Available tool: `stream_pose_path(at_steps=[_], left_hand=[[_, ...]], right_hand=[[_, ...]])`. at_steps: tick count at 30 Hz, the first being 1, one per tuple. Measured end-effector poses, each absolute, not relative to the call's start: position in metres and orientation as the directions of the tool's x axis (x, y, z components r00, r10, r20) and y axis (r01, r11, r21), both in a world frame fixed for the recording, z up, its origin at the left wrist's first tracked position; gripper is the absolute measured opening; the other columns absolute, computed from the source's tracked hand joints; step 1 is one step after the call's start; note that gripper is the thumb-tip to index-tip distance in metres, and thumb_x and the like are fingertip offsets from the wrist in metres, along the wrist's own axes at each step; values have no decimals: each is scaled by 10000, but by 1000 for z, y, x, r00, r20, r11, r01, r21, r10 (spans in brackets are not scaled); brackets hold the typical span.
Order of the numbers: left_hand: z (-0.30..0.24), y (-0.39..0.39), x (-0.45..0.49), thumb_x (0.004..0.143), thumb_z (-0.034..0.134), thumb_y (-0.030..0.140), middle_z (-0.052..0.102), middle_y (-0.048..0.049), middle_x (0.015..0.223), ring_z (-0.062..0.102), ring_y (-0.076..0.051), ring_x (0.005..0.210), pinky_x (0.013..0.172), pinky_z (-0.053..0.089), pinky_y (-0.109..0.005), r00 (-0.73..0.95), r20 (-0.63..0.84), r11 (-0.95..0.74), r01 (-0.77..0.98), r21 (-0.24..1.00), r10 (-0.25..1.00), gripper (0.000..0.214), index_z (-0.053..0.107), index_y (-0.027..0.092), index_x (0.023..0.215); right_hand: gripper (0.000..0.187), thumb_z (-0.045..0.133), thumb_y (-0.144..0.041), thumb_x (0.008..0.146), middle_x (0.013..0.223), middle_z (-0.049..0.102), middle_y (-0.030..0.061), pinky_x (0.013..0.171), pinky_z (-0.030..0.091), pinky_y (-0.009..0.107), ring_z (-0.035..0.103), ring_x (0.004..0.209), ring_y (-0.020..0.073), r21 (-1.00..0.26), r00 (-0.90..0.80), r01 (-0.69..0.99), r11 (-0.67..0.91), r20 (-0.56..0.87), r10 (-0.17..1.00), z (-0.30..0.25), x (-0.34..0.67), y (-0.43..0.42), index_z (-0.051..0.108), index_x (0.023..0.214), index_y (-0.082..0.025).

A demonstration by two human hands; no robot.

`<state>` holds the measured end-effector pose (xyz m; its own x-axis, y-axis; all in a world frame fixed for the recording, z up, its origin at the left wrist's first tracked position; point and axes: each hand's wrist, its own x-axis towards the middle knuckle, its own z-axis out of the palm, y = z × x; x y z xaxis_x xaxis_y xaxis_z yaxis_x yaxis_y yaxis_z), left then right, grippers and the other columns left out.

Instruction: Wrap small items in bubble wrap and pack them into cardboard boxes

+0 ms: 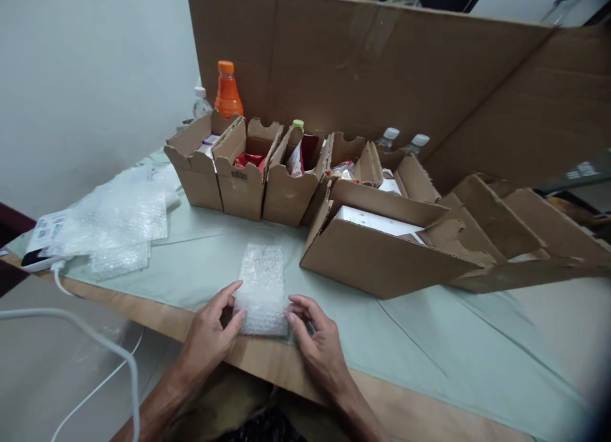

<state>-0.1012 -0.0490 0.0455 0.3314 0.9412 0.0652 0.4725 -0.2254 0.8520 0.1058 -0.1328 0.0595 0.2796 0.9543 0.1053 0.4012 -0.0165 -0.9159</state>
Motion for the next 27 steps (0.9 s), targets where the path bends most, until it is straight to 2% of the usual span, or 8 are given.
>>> stream_pose_path(at_steps=[4,8,11,13,16,20,24,27], left_hand=[[40,-46,-97,884,526,301,640,-12,809,617,-162,734,754,521,-302,311,131,-274,479,834,941,487,587,134,1338],[36,-42,-89,875,503,248,656,-37,838,630,-186,783,787,519,-332,314,191,-332,495,803,930,492,590,131,1344],[35,-39,-85,861,512,228,658,-36,828,628,-200,796,798,513,-356,315,182,-326,499,803,931,503,588,156,1353],[36,-38,-86,854,540,234,665,-37,843,628,-200,810,807,511,-357,309,160,-292,450,844,938,506,583,161,1353],[40,-39,-96,844,601,264,673,-51,929,619,-182,816,800,512,-338,266,108,-193,321,927,958,487,595,167,1321],[50,-40,-118,850,653,380,635,-105,1093,613,-197,900,805,522,-352,155,-96,86,69,994,983,526,571,161,1321],[62,-40,-132,780,749,507,559,-180,1288,614,-267,1067,806,541,-382,298,-293,387,-337,858,909,933,298,166,1522],[64,-40,-137,758,800,444,626,-129,1185,638,-203,948,802,505,-324,350,-302,446,-473,760,887,1011,231,190,1553]], right_hand=[[250,567,-277,959,1105,726,101,820,579,336,707,982,221,-761,273,645,71,316,909,52,113,-139,621,1196,-218],[332,592,-253,933,1320,635,164,913,550,450,627,1193,299,-436,20,864,252,530,847,50,110,-136,592,1262,-216],[392,608,-239,895,1325,649,163,889,541,476,623,1193,327,-267,-213,881,390,512,832,52,101,-124,590,1285,-202],[329,588,-201,891,1236,709,132,845,544,456,664,1118,313,-220,-305,868,446,471,827,52,96,-114,631,1217,-209],[234,527,-127,928,1046,773,75,768,548,382,721,934,242,-239,-295,851,468,520,801,54,99,-100,672,1084,-223],[190,559,-156,952,931,776,42,741,568,322,731,840,200,-418,-133,795,439,586,799,66,102,-89,676,1080,-234],[193,586,-147,934,939,773,24,760,579,302,732,857,192,-535,-140,697,478,551,822,83,80,-81,688,1054,-259],[209,601,-142,914,935,781,6,750,575,301,728,828,180,-567,-297,601,563,496,816,93,57,-72,679,1064,-265]])
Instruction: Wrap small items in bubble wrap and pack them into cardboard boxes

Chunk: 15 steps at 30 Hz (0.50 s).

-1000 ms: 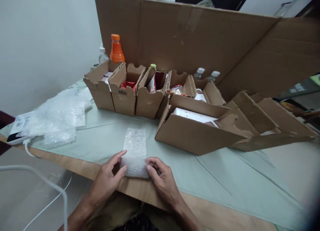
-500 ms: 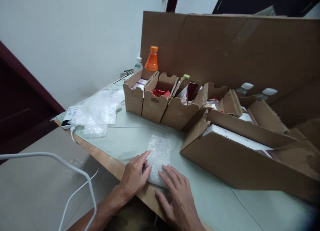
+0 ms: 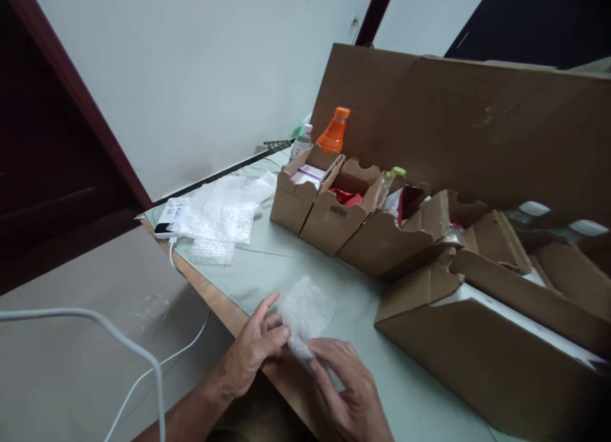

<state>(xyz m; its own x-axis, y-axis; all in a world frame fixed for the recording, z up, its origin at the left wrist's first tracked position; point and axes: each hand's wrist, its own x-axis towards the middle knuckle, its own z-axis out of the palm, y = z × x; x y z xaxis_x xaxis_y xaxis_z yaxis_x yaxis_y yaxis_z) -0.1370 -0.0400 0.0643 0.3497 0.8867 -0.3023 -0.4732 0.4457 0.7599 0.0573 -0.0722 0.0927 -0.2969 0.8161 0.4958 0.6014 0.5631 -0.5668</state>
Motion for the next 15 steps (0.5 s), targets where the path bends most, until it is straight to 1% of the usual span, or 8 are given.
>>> stream_pose_path(at_steps=[3,5,7,9,11,12,13,15], left_hand=[[62,-38,-144,776,785,347,679,-90,1082,639,-157,822,765,472,-286,310,-306,430,-520,738,900,939,261,194,1540],[60,-36,-151,778,771,333,685,-75,1043,637,-151,779,723,463,-274,290,-327,435,-510,742,899,889,304,196,1522],[60,-32,-160,768,767,355,680,-57,992,631,-146,749,690,456,-262,244,-353,429,-489,759,903,846,364,187,1492],[61,-28,-168,748,768,394,677,-52,968,633,-149,733,673,458,-261,190,-376,420,-476,773,907,856,384,179,1482],[63,-24,-175,735,762,432,688,-71,1010,652,-167,748,677,469,-277,166,-382,413,-475,777,909,899,357,184,1499],[63,-22,-178,729,760,447,693,-84,1046,662,-179,768,685,475,-287,167,-376,409,-474,780,911,912,350,193,1503],[63,-21,-180,722,760,455,695,-94,1083,671,-193,803,705,483,-297,168,-363,398,-467,790,917,903,367,200,1494],[60,-18,-184,710,763,457,692,-109,1150,672,-225,935,800,492,-325,168,-320,361,-435,825,932,800,484,201,1415]], right_hand=[[192,636,-206,912,961,787,15,782,570,330,729,857,194,-613,-408,541,575,407,817,101,42,-60,688,1087,-266],[173,643,-242,921,967,790,25,813,563,341,730,889,201,-652,-436,518,554,356,827,107,36,-48,709,1079,-268],[159,635,-278,932,971,791,37,848,555,352,729,917,208,-703,-420,507,498,303,855,112,31,-31,732,1057,-268],[170,614,-318,934,1016,786,63,863,545,361,721,982,225,-758,-351,509,408,250,902,114,25,-6,751,1013,-257],[196,614,-348,904,1116,761,102,825,542,357,697,1054,250,-807,-273,500,314,197,942,114,15,27,763,958,-232],[206,628,-358,873,1163,741,117,788,541,347,691,1047,255,-839,-247,479,259,155,957,113,9,46,766,935,-218],[219,645,-365,836,1176,729,125,741,537,333,691,1001,248,-872,-230,448,197,101,968,112,1,65,766,921,-204],[258,670,-362,771,1048,742,112,643,518,296,676,827,204,-921,-223,382,74,-14,975,106,-17,105,764,925,-178]])
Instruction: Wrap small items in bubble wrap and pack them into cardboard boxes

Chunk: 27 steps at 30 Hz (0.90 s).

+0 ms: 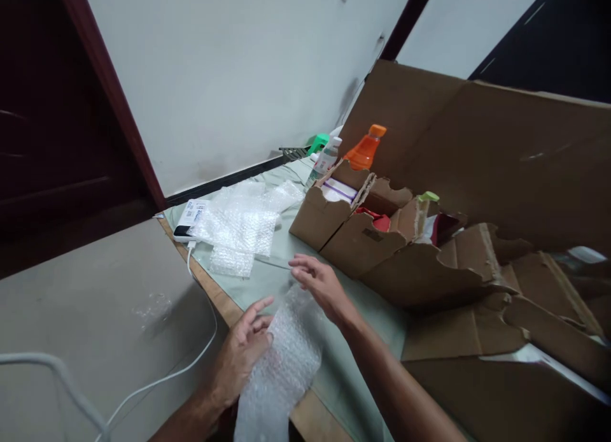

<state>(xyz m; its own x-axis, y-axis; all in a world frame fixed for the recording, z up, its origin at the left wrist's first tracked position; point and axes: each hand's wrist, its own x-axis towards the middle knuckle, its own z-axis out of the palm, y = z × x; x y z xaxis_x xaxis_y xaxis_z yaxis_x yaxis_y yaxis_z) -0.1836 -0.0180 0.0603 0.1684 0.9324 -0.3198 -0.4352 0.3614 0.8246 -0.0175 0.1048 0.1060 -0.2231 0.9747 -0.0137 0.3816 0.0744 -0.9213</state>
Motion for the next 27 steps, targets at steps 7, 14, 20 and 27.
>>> stream_pose_path(at_steps=[7,14,20,27], left_hand=[[48,-12,-191,749,727,492,706,-97,1093,636,-228,961,817,477,-328,190,-353,398,-328,857,916,543,675,177,1189],[46,-2,-191,799,674,490,699,-76,975,636,-226,927,836,468,-336,237,-343,403,-284,870,909,531,661,157,1212],[48,0,-195,798,631,481,683,-74,1023,610,-216,917,811,464,-331,249,-341,380,-131,916,907,548,667,181,1255],[57,1,-197,807,624,447,745,-70,1026,656,-236,936,861,493,-365,229,-359,382,-65,922,905,501,711,185,1225]], right_hand=[[251,666,-295,682,719,673,26,468,433,218,545,584,126,-941,-234,337,-21,-106,966,81,-78,188,745,871,-149],[215,669,-350,724,810,697,24,760,495,303,599,783,167,-920,-169,346,185,133,977,95,-92,199,727,838,-178],[218,648,-321,733,806,691,20,715,494,306,590,725,162,-898,-147,330,290,255,956,123,-94,209,721,891,-190],[262,582,-288,759,643,613,-27,535,508,274,549,522,117,-926,-176,272,262,220,959,121,-106,203,682,964,-159]])
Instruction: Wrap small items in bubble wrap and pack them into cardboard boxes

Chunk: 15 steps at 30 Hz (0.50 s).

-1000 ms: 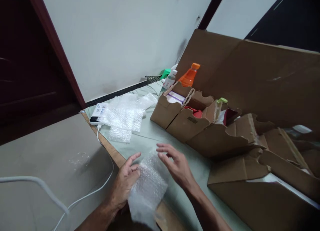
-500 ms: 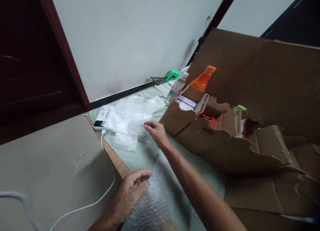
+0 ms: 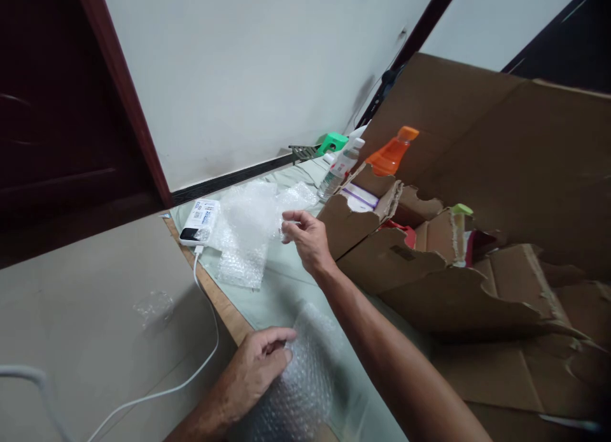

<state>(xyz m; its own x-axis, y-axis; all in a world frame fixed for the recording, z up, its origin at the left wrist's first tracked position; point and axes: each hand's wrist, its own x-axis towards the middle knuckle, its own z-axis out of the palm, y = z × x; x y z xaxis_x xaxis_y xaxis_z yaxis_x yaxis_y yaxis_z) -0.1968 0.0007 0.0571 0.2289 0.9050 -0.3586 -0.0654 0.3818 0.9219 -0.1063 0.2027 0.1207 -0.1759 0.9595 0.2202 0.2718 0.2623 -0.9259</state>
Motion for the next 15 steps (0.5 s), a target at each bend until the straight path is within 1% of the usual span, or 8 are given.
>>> stream_pose_path(at_steps=[2,4,5,7,9,11,12,15], left_hand=[[61,1,-197,805,623,444,757,-77,1082,668,-253,983,897,499,-383,238,-354,375,-51,925,905,493,718,186,1215],[64,2,-198,800,621,441,756,-88,1141,672,-268,1033,927,500,-394,249,-353,372,-34,927,902,492,725,181,1205],[64,3,-198,797,619,443,755,-94,1158,673,-274,1049,936,501,-397,246,-355,372,-27,928,902,496,727,175,1201],[64,3,-198,793,610,454,751,-103,1181,673,-281,1069,950,498,-401,231,-357,370,-16,929,905,516,726,165,1204],[62,3,-197,790,597,463,752,-106,1180,674,-285,1064,934,504,-400,221,-358,367,1,930,907,539,718,159,1219],[60,2,-197,787,591,466,759,-103,1156,679,-283,1033,894,514,-393,217,-354,358,23,933,910,549,716,159,1225],[60,2,-196,787,588,466,763,-101,1142,682,-281,1015,873,519,-388,218,-348,349,33,937,912,547,718,159,1222],[61,2,-195,791,584,462,770,-93,1117,687,-275,1002,871,523,-382,206,-314,314,32,949,927,517,736,164,1184]], right_hand=[[247,583,-239,763,684,632,-18,562,528,281,566,548,120,-921,-180,277,274,230,956,133,-112,210,683,972,-155],[243,560,-172,790,829,677,14,660,558,299,610,664,134,-850,-175,345,398,358,917,157,-116,223,688,996,-162],[259,536,-135,808,931,686,33,735,566,315,630,760,146,-768,-179,405,496,465,867,172,-115,229,687,1016,-166],[321,476,-66,839,1120,661,56,886,548,359,632,974,176,-513,-232,539,669,672,703,201,-111,241,676,1066,-174],[381,436,-26,865,1243,619,64,980,511,410,598,1135,209,-278,-320,639,717,752,577,224,-104,246,658,1131,-185],[412,423,-13,892,1320,590,81,1010,493,445,577,1210,245,-144,-385,744,652,706,595,234,-98,244,639,1194,-191],[416,418,-11,907,1343,582,106,1005,494,459,580,1218,268,-91,-410,807,583,626,664,234,-95,242,633,1220,-181],[366,444,-3,909,1257,649,204,936,523,463,648,1141,328,67,-393,919,388,223,892,217,-93,230,678,1170,-108]])
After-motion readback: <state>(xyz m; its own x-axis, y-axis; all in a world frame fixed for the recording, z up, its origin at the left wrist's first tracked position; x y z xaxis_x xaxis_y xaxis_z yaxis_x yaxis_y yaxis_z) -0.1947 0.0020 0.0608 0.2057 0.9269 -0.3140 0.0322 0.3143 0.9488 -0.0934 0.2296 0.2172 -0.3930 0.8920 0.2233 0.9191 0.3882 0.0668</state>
